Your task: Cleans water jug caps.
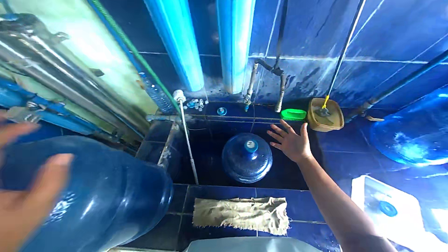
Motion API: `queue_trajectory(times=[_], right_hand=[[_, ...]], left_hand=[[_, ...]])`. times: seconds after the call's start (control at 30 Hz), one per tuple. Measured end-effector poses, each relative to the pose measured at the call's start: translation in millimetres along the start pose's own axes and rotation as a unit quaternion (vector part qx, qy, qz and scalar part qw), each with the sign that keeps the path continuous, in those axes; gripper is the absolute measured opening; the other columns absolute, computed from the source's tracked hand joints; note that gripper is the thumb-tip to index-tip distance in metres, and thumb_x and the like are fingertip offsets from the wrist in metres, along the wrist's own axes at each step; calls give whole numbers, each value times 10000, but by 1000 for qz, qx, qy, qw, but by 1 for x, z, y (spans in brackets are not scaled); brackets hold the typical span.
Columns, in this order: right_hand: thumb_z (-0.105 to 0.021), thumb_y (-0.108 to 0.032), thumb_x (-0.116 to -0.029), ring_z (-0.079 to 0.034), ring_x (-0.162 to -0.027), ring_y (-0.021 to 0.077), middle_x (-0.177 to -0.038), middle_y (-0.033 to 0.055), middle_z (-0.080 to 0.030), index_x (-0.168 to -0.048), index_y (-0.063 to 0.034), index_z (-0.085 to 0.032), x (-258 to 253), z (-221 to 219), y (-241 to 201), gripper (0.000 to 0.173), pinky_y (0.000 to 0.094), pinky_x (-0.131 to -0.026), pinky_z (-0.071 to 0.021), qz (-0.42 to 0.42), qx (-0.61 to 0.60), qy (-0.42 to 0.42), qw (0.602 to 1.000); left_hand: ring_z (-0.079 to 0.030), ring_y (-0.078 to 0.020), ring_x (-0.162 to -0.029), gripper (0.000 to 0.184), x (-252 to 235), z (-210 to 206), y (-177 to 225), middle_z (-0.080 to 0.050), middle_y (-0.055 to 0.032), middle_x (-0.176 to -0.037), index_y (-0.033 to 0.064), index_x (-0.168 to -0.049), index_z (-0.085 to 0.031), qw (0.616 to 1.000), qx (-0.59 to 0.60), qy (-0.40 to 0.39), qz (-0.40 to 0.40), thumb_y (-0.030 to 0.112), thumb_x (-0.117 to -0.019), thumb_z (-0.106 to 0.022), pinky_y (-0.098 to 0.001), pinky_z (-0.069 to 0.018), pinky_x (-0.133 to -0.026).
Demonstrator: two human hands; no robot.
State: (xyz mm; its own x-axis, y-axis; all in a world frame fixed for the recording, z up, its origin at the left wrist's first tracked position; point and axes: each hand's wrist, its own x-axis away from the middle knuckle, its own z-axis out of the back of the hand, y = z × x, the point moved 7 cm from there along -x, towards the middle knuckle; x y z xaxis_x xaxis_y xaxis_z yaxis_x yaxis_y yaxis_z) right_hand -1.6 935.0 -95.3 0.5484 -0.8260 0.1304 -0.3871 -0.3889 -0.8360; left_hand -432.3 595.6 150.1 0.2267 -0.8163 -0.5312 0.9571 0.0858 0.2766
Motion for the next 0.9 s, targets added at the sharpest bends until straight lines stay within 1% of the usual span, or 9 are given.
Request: queue_trajectory(times=[0.1,0.17,0.23,0.4,0.53,0.67,0.8,0.83,0.9], right_hand=[[-181,-880,-890,-607,-1295,313,-1492,104,-560,-1612,-198,-221,-11,9,-4,994,520,-995,-548,58,32,-40,997],[-301,-926,-833,-619,-1282,308,-1475,98,-578,-1610,-171,-221,-17,13,-7,1086,509,-997,-555,87,70,-54,992],[-365,-956,-783,-633,-1261,312,-1458,110,-590,-1604,-146,-235,-25,19,-6,1161,509,-992,-559,100,92,-55,989],[-203,-863,-905,-628,-1259,325,-1449,143,-586,-1585,-93,-263,-63,41,13,1029,536,-984,-554,70,107,-28,991],[-201,-660,-1032,-631,-1260,302,-1436,140,-600,-1531,-44,-333,-92,46,16,804,506,-1023,-543,45,158,-7,986],[-187,-569,-1057,-646,-1242,260,-1413,113,-624,-1485,-32,-446,-106,45,7,734,477,-1031,-543,50,210,-37,976],[-142,-504,-1071,-661,-1213,244,-1376,114,-647,-1435,-37,-501,-109,45,2,692,455,-1012,-558,50,233,-53,970],[-137,-487,-1074,-668,-1201,241,-1363,116,-655,-1420,-34,-513,-110,46,1,683,448,-1003,-565,50,234,-52,970],[-145,-469,-1080,-677,-1186,242,-1347,119,-665,-1402,-20,-528,-110,50,0,672,438,-991,-574,47,230,-52,971]], left_hand=[[-569,-318,-1304,542,-51,-115,100,-606,-195,-1387,11,-1297,-645,994,44,-63,-79,430,-954,-608,-524,-459,-1084],[-578,-330,-1303,487,-86,-216,117,-607,-182,-1395,31,-1335,-640,973,97,-207,-27,333,-959,-703,-566,-460,-1091],[-563,-368,-1309,522,-116,-312,109,-555,-208,-1448,42,-1421,-575,938,133,-313,66,327,-996,-683,-589,-442,-1101],[-516,-406,-1369,728,-175,-461,93,-536,-264,-1460,-23,-1489,-467,892,158,-373,201,535,-1028,-541,-615,-383,-1145],[-620,-391,-1224,688,-204,-511,103,-627,-256,-1325,-29,-1372,-570,873,208,-366,247,569,-1059,-434,-595,-456,-1067],[-690,-265,-1030,545,-208,-525,123,-695,-174,-1177,-26,-1292,-608,848,292,-350,271,411,-1127,-327,-466,-536,-944],[-704,-190,-838,685,-190,-530,126,-744,-92,-1023,32,-1214,-633,733,455,-329,384,500,-1119,-142,-365,-553,-725],[-713,-206,-881,730,-190,-530,123,-751,-103,-1050,28,-1225,-632,733,461,-326,380,529,-1109,-114,-384,-554,-749],[-657,-280,-1113,771,-195,-521,109,-697,-173,-1231,-17,-1306,-613,805,410,-302,305,532,-1105,-110,-493,-492,-958]])
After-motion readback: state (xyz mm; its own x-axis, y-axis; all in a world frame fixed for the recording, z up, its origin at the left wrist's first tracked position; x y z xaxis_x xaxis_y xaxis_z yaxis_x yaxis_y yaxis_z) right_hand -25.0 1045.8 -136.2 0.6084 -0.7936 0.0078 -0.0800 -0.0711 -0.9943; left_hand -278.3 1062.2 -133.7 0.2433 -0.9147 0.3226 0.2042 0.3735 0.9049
